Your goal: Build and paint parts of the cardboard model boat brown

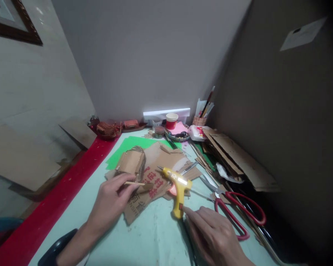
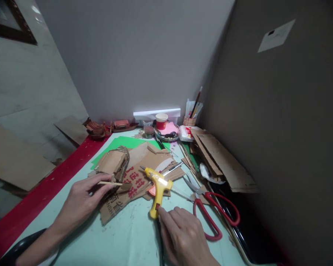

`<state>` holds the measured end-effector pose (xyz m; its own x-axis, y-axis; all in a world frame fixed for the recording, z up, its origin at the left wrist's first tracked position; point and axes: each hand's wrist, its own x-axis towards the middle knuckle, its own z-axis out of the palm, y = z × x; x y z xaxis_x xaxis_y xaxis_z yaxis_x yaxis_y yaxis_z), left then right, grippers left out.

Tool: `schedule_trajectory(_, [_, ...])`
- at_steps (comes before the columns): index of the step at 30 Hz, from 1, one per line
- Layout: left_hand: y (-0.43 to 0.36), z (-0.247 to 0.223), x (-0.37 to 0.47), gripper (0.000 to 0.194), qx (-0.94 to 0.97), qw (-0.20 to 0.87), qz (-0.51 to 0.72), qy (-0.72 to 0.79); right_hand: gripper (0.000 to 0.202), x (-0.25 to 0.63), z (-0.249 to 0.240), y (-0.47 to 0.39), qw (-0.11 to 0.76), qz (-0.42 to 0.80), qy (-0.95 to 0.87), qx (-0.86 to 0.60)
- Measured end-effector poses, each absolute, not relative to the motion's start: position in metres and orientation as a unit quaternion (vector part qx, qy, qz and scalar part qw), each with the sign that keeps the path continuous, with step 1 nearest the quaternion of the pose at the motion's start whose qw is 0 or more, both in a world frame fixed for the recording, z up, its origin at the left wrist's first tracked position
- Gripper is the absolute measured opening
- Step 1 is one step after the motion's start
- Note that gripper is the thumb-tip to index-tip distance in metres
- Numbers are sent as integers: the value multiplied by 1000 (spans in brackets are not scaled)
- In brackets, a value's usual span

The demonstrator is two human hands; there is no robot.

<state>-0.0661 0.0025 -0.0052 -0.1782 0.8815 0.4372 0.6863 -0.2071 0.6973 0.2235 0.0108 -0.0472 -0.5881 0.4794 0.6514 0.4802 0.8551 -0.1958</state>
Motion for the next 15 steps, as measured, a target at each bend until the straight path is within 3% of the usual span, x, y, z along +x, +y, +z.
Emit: schedule_trajectory(15, [5,-8,-67,13,649,81,456,604,27,226,-52,12,337,15,-897,-285])
